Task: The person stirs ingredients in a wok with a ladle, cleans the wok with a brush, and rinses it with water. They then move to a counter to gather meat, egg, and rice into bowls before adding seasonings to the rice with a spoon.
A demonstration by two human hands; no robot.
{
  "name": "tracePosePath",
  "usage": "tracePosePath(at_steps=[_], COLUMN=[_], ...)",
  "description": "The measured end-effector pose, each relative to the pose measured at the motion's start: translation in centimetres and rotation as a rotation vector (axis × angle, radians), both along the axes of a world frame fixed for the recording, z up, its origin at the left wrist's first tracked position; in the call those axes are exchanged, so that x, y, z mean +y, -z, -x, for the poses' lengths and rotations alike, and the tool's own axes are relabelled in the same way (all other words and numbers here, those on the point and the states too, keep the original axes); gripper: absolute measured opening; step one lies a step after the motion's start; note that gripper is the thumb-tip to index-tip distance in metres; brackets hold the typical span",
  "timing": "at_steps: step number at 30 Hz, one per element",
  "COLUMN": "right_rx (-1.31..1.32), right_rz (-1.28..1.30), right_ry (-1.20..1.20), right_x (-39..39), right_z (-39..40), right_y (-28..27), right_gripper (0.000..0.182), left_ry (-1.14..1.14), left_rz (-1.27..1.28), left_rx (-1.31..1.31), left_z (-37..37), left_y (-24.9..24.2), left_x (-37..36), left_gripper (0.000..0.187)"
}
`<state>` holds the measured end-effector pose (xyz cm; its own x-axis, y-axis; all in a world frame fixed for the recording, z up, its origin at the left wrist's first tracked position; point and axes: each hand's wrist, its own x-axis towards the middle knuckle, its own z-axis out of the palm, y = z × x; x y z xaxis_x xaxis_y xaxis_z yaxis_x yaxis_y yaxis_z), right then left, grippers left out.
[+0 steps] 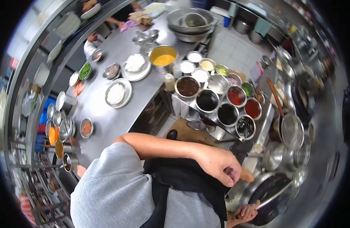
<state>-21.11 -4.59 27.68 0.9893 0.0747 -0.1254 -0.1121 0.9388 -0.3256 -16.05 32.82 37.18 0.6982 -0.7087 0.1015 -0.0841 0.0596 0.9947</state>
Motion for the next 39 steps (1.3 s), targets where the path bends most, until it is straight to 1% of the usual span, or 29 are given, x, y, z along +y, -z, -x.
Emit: tracePosePath(at_steps=[1,2,4,5,7,8,9,10,11,12,13,14,15,16,18,20,21,23,24,26,27,29,30,32,34,36,37,38,39], right_rx=[0.005,-0.002,0.016,0.006,0.067,0.062,0.094,0.123,0.157,0.186,0.220,0.226,0.239,0.256,0.280,0.271,0.276,0.255,0.274,0.287,0.293,0.315,0.329,0.372,0.407,0.413,0.408,0.401,0.390], right_rz=[-0.124,-0.152,-0.301,-0.307,-0.313,-0.374,-0.393,-0.413,-0.408,-0.408,-0.377,-0.366,-0.343,-0.320,-0.276,-0.136,-0.117,-0.093,-0.100,-0.097,-0.121,-0.173,-0.188,-0.233,-0.246,-0.215,-0.181,-0.148,-0.120], right_ry=[-0.076,-0.186,-0.410,-0.538,-0.704,-0.802,-0.879,-0.947,-1.044,-1.092,-1.138,-1.202,-1.243,-1.294,-1.352,-1.417,-1.442,-1.498,-1.514,-1.548,-1.577,-1.647,-1.673,-1.711,-1.771,-1.825,-1.846,-1.865,-1.886], right_x=[1.8,3.6,10.2,13.7,20.5,22.8,25.6,28.6,30.9,32.9,34.8,36.8,38.2,39.5,41.8,43.6,44.4,45.1,45.3,45.6,45.7,46.3,46.6,46.9,47.1,47.3,47.5,47.7,47.8], right_z=[-1.1,-2.3,-4.6,-5.6,-6.7,-7.4,-7.7,-7.9,-8.4,-8.7,-9.1,-9.4,-9.7,-10.0,-10.2,-10.5,-10.6,-11.3,-11.7,-12.5,-13.2,-14.3,-14.8,-15.7,-16.8,-17.8,-18.2,-18.6,-19.0], right_y=[0.6,1.1,0.6,0.0,-1.1,0.0,-0.4,-0.8,-0.9,-0.7,-0.9,-1.3,-1.4,-1.5,-2.1,-2.4,-2.8,-2.6,-2.4,-2.1,-1.3,-0.5,-0.3,0.4,1.2,1.8,1.7,1.6,1.7], right_gripper=[0.012,0.012,0.008,0.012,0.014,0.017,0.017,0.018,0.018,0.017,0.018,0.018,0.019,0.019,0.018,0.016,0.016,0.017,0.018,0.019,0.020,0.021,0.021,0.021,0.021,0.021,0.021,0.021,0.022], left_ry=[-0.036,-0.066,-0.182,-0.260,-0.409,-0.477,-0.549,-0.696,-0.785,-0.889,-0.946,-1.061,-1.082,-1.167,-1.354,-1.524,-1.627,-1.820,-1.900,-2.038,-2.168,-2.140,-2.393,-2.701,-2.667,-2.648,-2.623,-2.678,-2.633], left_rz=[-0.028,-0.066,-0.100,-0.137,-0.134,-0.153,-0.238,-0.260,-0.342,-0.346,-0.354,-0.305,-0.293,-0.232,-0.221,0.077,0.231,0.459,0.629,0.839,0.823,0.083,0.097,-0.033,0.200,-0.174,-0.360,-0.507,-0.573], left_rx=[-0.041,-0.065,-0.066,-0.062,-0.069,-0.074,-0.037,-0.058,-0.050,-0.028,0.038,0.119,0.227,0.226,0.318,0.474,0.584,0.816,0.871,0.965,0.997,0.696,0.494,0.363,0.621,0.863,0.891,0.893,0.924], left_z=[0.5,0.9,2.0,2.6,3.5,4.1,4.6,5.4,6.1,6.9,7.6,8.5,9.1,9.7,10.9,11.9,12.5,13.8,14.6,15.9,16.4,19.3,18.4,16.7,16.2,16.4,16.2,16.7,16.7], left_y=[0.3,0.6,1.2,1.6,2.4,2.7,3.6,4.8,5.5,6.4,7.5,9.2,10.3,12.8,14.8,17.0,17.5,18.2,19.1,20.0,20.7,25.1,24.0,22.2,22.9,25.9,24.8,29.3,30.2], left_x=[1.5,3.1,6.4,8.0,11.7,13.7,15.6,17.4,19.3,21.0,22.8,24.2,25.9,27.2,29.5,31.7,32.5,34.1,34.6,35.0,35.4,38.3,39.7,44.9,51.1,56.5,56.7,59.2,60.2], left_gripper=[0.021,0.022,0.022,0.022,0.021,0.020,0.021,0.022,0.022,0.023,0.024,0.023,0.023,0.023,0.025,0.029,0.030,0.028,0.026,0.027,0.020,0.015,0.018,0.025,0.033,0.038,0.042,0.041,0.038])
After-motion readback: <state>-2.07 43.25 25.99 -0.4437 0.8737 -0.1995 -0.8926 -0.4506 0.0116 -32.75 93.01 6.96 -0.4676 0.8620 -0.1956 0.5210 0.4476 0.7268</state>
